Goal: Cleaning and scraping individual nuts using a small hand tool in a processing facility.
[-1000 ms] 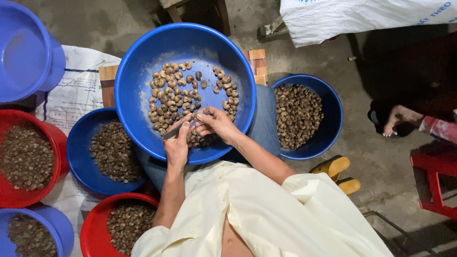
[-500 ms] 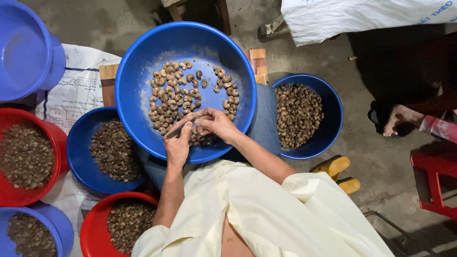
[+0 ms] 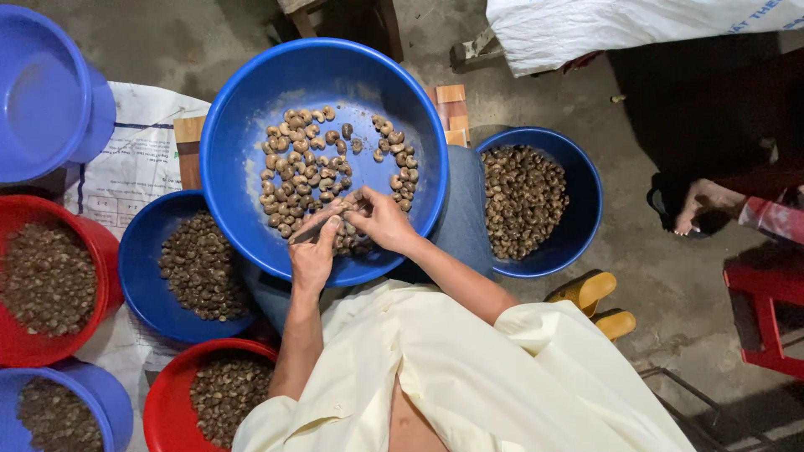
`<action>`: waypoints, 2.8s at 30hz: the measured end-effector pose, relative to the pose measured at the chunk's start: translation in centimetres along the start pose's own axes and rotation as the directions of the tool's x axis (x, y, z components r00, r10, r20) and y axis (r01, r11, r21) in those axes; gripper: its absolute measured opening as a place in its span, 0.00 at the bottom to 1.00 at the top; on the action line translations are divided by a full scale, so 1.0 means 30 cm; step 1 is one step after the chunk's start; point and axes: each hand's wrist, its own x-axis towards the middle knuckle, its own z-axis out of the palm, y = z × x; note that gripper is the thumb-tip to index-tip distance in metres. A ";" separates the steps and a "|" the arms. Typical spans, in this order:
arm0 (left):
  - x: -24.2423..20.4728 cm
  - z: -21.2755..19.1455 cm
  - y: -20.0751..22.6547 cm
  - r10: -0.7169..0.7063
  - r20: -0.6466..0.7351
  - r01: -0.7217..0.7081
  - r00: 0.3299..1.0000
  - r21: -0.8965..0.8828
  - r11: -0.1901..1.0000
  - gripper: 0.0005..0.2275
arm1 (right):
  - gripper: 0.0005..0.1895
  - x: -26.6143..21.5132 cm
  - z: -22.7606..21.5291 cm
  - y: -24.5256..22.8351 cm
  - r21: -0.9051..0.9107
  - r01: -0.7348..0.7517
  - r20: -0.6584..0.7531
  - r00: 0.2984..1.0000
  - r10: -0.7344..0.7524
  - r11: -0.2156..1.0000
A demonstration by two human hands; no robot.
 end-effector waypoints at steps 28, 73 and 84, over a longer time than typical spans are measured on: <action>-0.021 -0.002 -0.070 -0.246 -0.066 0.233 0.967 -0.161 0.959 0.08 | 0.23 -0.313 -0.705 0.181 -0.720 -0.230 -0.534 0.786 -0.312 0.655; 0.008 0.019 -0.051 -0.203 -0.143 0.198 0.969 -0.048 0.979 0.08 | 0.17 0.083 0.033 0.038 0.412 -0.313 0.097 0.949 0.300 0.856; 0.009 0.022 -0.028 -0.181 -0.193 0.169 0.964 -0.075 0.983 0.08 | 0.24 0.044 0.066 0.042 0.550 -0.245 0.077 0.967 0.243 0.798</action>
